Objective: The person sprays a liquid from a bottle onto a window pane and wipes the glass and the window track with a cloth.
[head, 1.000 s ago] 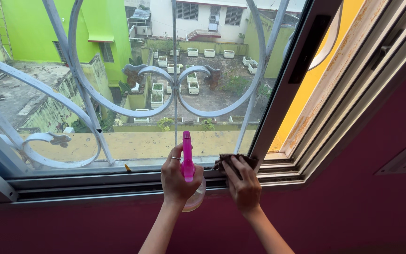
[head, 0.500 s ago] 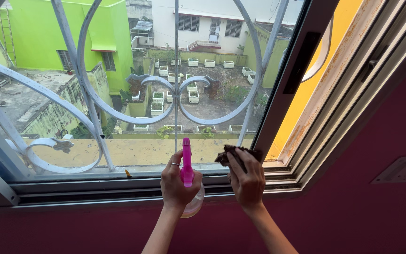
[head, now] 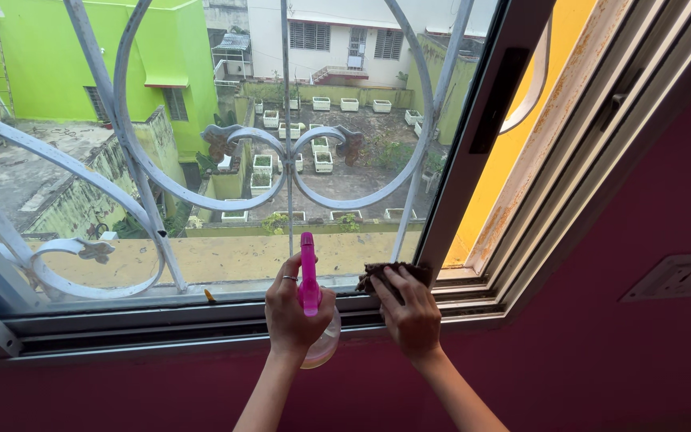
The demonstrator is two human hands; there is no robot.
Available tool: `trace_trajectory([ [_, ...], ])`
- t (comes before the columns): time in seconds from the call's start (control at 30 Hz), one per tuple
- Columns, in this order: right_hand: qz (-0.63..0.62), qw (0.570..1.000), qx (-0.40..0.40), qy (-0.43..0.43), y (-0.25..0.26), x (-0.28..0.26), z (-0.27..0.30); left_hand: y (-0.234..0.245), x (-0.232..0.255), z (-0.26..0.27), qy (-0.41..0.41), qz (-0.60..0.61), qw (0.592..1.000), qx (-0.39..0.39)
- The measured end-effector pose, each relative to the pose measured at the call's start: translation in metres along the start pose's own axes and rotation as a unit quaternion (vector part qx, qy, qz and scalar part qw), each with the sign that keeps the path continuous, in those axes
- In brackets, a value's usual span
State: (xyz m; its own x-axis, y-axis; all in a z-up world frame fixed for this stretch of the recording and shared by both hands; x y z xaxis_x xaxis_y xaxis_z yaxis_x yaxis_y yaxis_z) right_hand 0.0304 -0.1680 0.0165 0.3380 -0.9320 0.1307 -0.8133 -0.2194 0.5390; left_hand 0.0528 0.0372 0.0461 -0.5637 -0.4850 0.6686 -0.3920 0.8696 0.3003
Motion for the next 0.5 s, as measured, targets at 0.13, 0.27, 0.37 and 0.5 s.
trace_trajectory([
  [0.13,-0.003,0.999,-0.034,0.004,-0.006,-0.003,0.018,0.001,0.002,0.0,-0.013,0.011,1.0,0.006],
  [0.27,-0.022,0.999,-0.028,-0.008,0.002,0.002,0.02,0.002,0.003,0.002,-0.025,0.018,0.999,0.012],
  [0.37,0.0,0.999,0.033,-0.022,0.018,0.021,0.013,0.001,0.002,0.0,-0.026,0.021,0.999,0.012],
  [0.5,0.052,0.992,0.085,-0.074,0.039,0.064,-0.001,-0.002,0.002,0.0,-0.013,0.028,0.999,0.012],
])
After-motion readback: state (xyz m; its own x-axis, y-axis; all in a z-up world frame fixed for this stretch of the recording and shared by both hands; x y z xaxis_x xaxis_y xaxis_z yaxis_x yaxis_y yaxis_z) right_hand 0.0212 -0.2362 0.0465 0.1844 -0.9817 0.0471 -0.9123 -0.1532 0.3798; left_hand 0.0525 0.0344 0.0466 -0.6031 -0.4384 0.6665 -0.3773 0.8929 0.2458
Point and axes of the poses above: each hand's wrist, its own z-axis away from the middle knuckle, its own y-axis out of the back of the hand, x = y × z, the point moved 8 cm from there along -z, towards the middle knuckle, and after that the axes turned 4 degrees about -x, right-handed, at the moved point
